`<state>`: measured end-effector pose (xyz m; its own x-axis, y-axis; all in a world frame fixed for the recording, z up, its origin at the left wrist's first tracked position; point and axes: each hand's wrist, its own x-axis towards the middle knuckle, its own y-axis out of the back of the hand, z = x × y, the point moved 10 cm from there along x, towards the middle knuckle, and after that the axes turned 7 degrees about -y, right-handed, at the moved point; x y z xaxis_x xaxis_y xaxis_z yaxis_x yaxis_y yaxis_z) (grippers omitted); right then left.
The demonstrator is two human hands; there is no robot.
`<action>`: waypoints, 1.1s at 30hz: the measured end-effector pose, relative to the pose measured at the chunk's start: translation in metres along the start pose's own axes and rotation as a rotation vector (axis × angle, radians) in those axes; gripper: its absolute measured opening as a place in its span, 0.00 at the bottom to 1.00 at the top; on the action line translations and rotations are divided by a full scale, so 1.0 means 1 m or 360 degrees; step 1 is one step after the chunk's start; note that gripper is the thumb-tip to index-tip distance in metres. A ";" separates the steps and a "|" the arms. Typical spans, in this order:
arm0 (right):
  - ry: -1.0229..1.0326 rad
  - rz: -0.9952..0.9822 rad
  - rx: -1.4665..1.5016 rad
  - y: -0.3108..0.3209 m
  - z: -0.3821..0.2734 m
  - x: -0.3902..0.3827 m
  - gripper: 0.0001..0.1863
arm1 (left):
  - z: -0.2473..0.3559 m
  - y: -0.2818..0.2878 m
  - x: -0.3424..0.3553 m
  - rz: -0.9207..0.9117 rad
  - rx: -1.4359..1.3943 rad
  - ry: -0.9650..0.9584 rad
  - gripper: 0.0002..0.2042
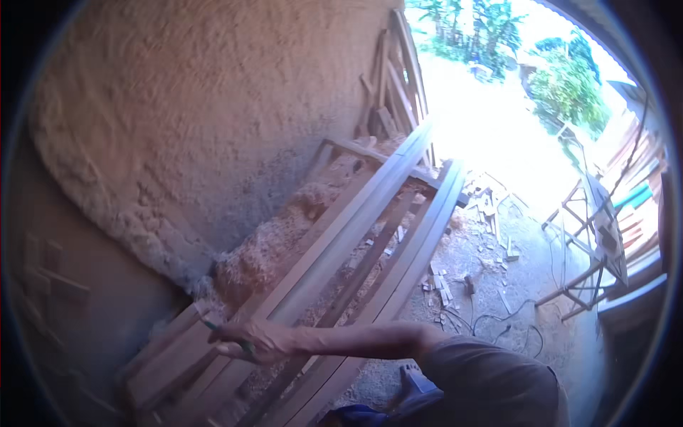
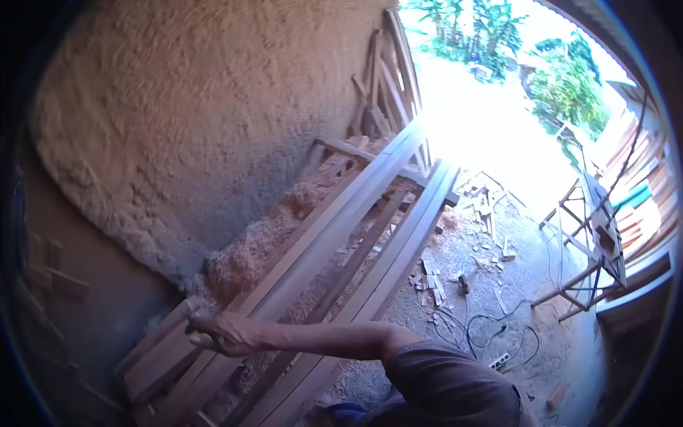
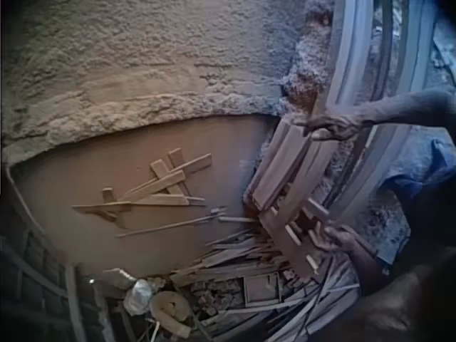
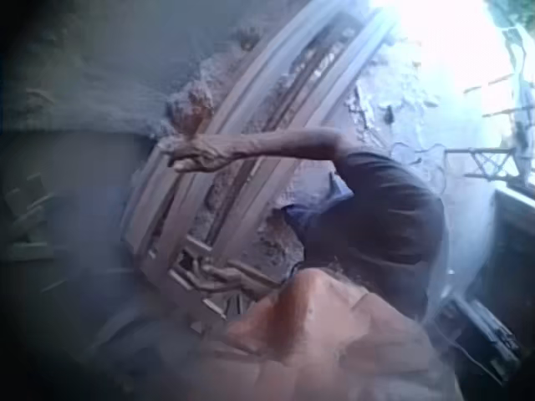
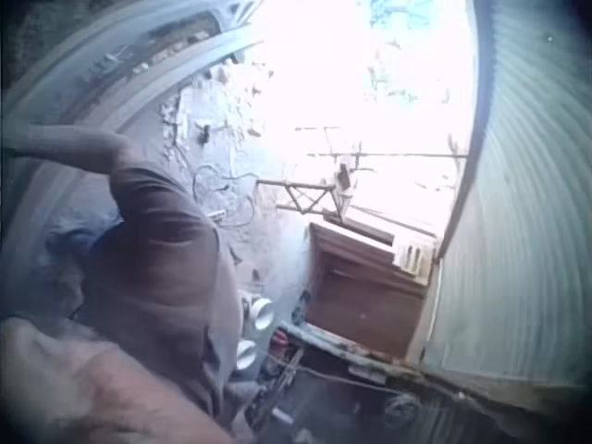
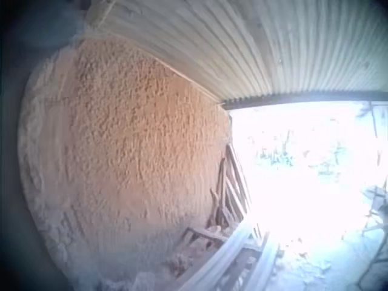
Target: The person fits wooden boards together, checking the alignment of the joints by hand and marking specific points on the wood with a pencil.
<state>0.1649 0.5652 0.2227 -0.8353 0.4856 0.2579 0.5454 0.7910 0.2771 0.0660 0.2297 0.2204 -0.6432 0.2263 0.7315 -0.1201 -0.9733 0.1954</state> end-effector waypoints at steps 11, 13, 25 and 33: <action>-0.1744 0.0722 -0.0780 0.064 0.212 -0.578 0.15 | -0.038 -0.220 -0.586 -0.3294 -0.0535 0.0995 0.25; -0.2154 0.0712 -0.0571 0.017 0.259 -0.647 0.13 | -0.125 -0.226 -0.650 -0.3278 -0.0387 0.0945 0.24; -0.2147 0.0629 -0.0519 -0.097 0.382 -0.773 0.08 | -0.301 -0.401 -0.713 -0.2551 0.0445 0.1452 0.18; -0.2055 0.0859 -0.0475 -0.070 0.389 -0.819 0.10 | -0.358 -0.550 -0.721 -0.2526 0.1067 -0.0324 0.27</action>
<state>0.7840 0.2573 -0.3680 0.0870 0.8165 -0.5707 0.6696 0.3763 0.6404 0.3256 0.5879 -0.6482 -0.1154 0.9209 -0.3723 -0.1463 0.3549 0.9234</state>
